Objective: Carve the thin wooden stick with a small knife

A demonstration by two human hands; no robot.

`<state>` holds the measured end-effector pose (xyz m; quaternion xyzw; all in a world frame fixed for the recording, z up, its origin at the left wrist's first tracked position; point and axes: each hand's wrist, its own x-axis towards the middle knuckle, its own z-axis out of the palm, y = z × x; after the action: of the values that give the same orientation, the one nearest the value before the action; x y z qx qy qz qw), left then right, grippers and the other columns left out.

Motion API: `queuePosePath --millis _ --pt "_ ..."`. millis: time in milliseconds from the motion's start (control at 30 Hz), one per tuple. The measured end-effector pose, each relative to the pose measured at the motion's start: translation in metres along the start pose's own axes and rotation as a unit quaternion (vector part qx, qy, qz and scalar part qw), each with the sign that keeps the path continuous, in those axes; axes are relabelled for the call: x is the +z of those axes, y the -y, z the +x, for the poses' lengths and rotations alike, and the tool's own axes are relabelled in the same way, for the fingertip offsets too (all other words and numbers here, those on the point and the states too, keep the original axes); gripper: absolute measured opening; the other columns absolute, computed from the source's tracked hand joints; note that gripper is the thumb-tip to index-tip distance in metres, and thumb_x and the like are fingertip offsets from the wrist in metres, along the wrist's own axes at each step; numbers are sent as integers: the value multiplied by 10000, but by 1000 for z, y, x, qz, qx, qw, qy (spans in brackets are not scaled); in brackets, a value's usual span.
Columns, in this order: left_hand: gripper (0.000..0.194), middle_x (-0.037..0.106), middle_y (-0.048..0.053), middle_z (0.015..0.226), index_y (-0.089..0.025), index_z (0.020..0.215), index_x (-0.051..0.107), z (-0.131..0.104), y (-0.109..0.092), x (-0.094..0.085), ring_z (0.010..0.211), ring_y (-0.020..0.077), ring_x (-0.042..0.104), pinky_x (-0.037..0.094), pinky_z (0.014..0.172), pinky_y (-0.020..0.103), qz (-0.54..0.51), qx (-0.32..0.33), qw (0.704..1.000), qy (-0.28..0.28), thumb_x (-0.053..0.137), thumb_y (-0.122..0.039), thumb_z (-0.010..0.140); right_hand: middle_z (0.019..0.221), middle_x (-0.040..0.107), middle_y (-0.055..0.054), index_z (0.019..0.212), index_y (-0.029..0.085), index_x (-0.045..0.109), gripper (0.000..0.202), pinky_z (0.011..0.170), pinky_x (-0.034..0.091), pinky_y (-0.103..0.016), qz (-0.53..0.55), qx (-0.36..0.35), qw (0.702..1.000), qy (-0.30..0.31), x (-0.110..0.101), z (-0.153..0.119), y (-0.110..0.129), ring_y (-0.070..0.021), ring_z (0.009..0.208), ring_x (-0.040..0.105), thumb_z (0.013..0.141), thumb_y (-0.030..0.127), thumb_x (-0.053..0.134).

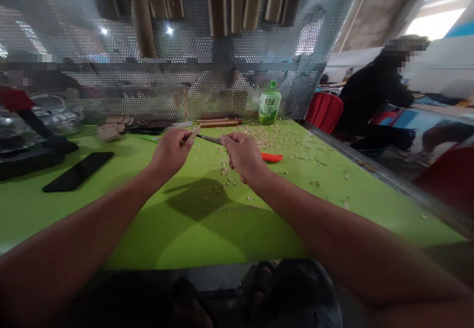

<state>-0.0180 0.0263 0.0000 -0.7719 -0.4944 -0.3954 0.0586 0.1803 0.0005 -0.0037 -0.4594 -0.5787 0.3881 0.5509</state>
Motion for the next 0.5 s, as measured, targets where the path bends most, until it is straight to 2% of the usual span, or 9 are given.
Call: queuePosePath --millis 100,200,233,300,400,433,500 --pt "158 612 61 813 -156 861 641 1 1 0 765 177 500 381 714 299 -2 -1 1000 7 511 -240 892 487 363 93 728 212 521 231 347 309 -220 6 6 1000 -4 0 -1 4 -62 348 330 836 388 626" --pt "139 626 62 832 -147 886 649 3 3 0 773 172 515 392 730 295 -24 -6 1000 4 532 -221 874 470 387 84 749 197 573 203 375 352 -211 -53 -18 998 5 -2 -2 10 -66 361 364 849 368 618" --pt "140 636 65 855 -147 905 651 4 3 0 788 172 526 400 741 294 -34 -7 999 -2 536 -220 872 464 414 76 754 189 593 195 394 374 -209 -80 -18 996 30 -2 -3 11 -70 371 388 857 353 611" --pt "157 655 71 913 -152 951 654 4 4 -1 834 173 550 415 773 292 -54 -5 998 -14 541 -229 873 480 509 41 752 172 615 189 447 430 -215 -107 23 987 117 -1 -3 12 -83 410 464 867 320 600" --pt "201 668 80 998 -157 1017 656 3 2 -3 908 177 569 429 825 294 -80 15 996 -26 544 -253 880 565 621 -9 832 156 627 136 534 502 -255 -48 123 963 235 1 -3 10 -113 488 553 868 281 587" --pt "213 667 80 1003 -157 1030 657 3 1 -4 913 177 571 434 826 294 -90 16 995 -26 544 -260 882 570 617 -2 875 158 626 120 550 512 -268 -21 137 959 249 1 -3 9 -115 496 553 869 267 577" --pt "224 662 64 947 -165 1034 659 2 -1 -6 853 165 571 452 775 283 -125 -9 992 -18 538 -280 885 538 560 32 895 169 620 100 533 497 -260 -12 115 961 250 0 -3 8 -106 476 512 875 241 552"
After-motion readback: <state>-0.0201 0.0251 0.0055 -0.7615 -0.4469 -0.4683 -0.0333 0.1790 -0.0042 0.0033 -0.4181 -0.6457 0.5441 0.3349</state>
